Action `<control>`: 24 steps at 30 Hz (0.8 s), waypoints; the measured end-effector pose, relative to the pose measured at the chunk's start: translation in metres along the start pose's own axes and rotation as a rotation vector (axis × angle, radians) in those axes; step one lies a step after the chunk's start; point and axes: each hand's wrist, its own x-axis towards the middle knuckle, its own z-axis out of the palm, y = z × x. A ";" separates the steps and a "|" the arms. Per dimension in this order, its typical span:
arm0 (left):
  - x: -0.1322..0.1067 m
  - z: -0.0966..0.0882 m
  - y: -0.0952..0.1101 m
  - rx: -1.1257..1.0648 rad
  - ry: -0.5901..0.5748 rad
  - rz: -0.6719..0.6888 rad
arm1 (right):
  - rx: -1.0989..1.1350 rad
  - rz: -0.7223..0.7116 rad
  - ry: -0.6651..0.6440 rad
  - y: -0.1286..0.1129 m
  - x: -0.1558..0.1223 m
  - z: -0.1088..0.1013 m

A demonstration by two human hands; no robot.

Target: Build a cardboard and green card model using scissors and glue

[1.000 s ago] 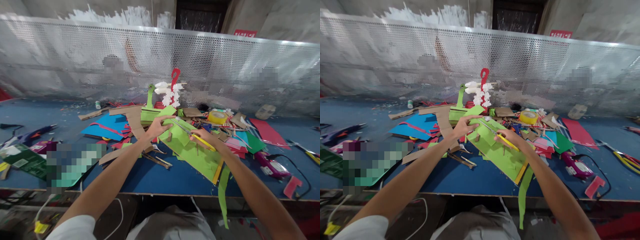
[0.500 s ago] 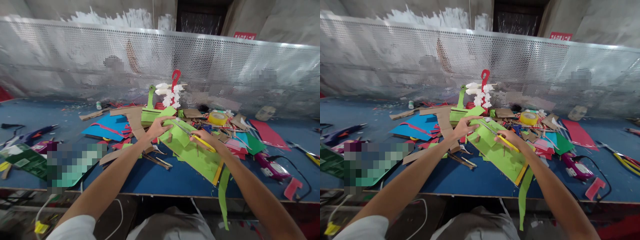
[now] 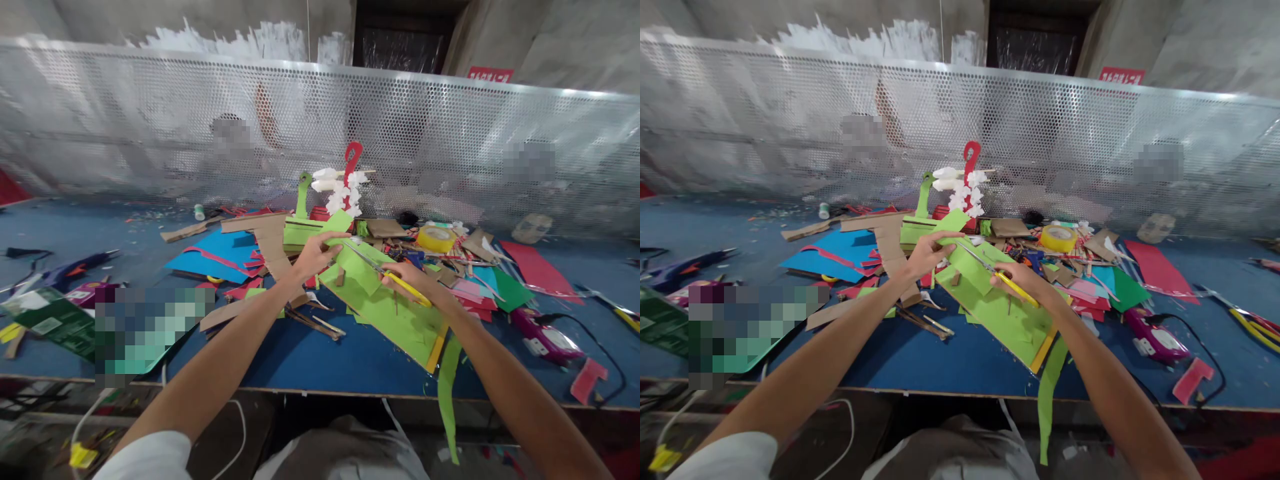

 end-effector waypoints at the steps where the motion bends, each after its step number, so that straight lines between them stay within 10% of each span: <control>1: 0.000 0.000 0.000 -0.005 -0.008 -0.008 | 0.004 -0.004 -0.001 0.000 0.000 0.000; 24: -0.001 0.004 0.003 -0.054 -0.015 -0.014 | 0.059 0.133 0.003 -0.009 0.000 -0.002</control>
